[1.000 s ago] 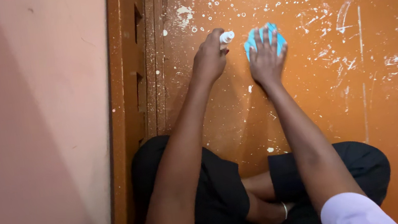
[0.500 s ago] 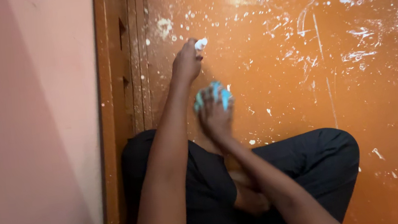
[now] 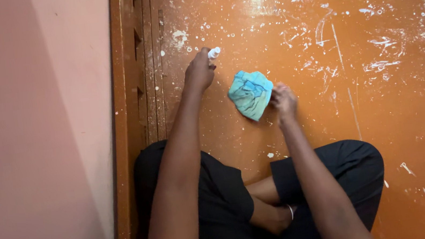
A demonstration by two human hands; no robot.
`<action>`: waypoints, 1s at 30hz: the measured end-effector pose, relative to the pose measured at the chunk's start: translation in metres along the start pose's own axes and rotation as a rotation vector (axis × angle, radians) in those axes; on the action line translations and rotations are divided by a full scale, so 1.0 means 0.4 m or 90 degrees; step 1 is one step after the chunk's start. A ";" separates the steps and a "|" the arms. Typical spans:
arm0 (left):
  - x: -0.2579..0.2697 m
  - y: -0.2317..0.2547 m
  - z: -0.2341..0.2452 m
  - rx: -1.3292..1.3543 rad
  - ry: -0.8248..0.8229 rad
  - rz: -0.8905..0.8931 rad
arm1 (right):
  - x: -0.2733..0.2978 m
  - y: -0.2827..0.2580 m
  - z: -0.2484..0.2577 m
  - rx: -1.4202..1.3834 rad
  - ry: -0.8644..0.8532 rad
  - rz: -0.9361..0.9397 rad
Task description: The person sits on the floor and cleans a large orange wooden surface using a spray bottle and a blue cloth. They repeatedly spray the surface and wipe it down in circular and back-and-forth motions.
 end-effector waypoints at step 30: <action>0.009 0.046 0.030 0.010 -0.032 0.014 | 0.155 0.050 -0.596 0.613 -0.525 0.447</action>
Point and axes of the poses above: each hand's wrist, its own x-axis away from the middle knuckle, its own z-axis out of the back of the hand, y = z × x, the point moved 1 cm from there along -x, towards the middle knuckle, and after that the axes turned 6 degrees about -y, right-handed, at the moved point
